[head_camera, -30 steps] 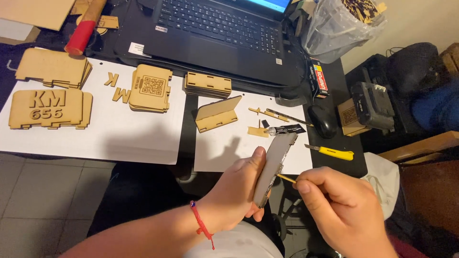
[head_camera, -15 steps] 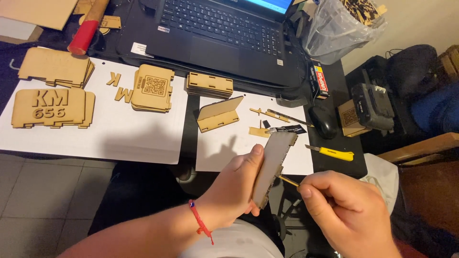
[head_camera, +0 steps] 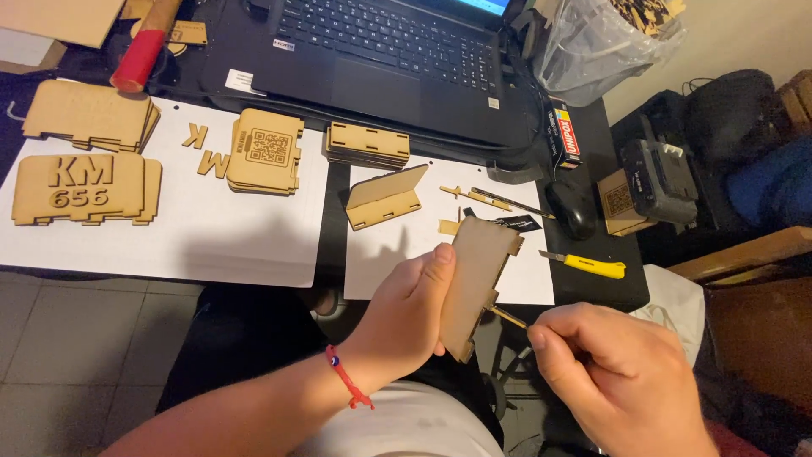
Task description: The person assembles a wooden puzzle piece by inserting a small wooden dowel into a slot on a laser-cut wooden panel. They rotate the panel to align the dowel and push it into place using their fingers.
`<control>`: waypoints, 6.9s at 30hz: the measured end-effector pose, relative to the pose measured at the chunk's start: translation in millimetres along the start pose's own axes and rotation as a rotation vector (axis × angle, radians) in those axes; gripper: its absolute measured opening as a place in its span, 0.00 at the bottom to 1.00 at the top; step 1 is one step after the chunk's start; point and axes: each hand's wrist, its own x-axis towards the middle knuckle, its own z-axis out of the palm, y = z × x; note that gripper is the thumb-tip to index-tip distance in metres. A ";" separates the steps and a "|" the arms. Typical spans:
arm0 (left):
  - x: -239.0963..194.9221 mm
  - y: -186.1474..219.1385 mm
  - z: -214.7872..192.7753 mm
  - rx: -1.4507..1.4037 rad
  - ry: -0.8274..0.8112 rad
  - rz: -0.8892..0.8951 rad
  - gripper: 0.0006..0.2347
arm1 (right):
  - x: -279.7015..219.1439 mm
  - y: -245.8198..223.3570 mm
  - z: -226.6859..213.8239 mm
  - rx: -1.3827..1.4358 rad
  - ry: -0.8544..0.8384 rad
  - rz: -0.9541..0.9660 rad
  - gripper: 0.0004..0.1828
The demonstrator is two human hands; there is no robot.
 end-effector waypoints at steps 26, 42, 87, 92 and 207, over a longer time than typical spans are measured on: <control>35.4 -61.4 -36.1 0.681 0.192 0.553 0.12 | -0.5 16.1 8.1 0.176 0.076 0.172 0.08; -29.1 -28.9 -150.5 0.161 0.675 0.337 0.07 | 32.0 140.6 75.7 0.235 0.267 0.473 0.08; -51.0 16.1 -101.3 1.101 0.634 0.928 0.04 | 56.1 102.4 96.7 -0.034 0.213 -0.155 0.12; -24.8 50.7 -90.3 1.186 0.398 1.046 0.04 | 78.6 12.1 31.5 0.226 0.145 -0.347 0.19; 57.7 -25.3 -138.4 1.050 0.139 1.073 0.11 | 102.0 40.5 122.2 0.161 0.033 -0.212 0.07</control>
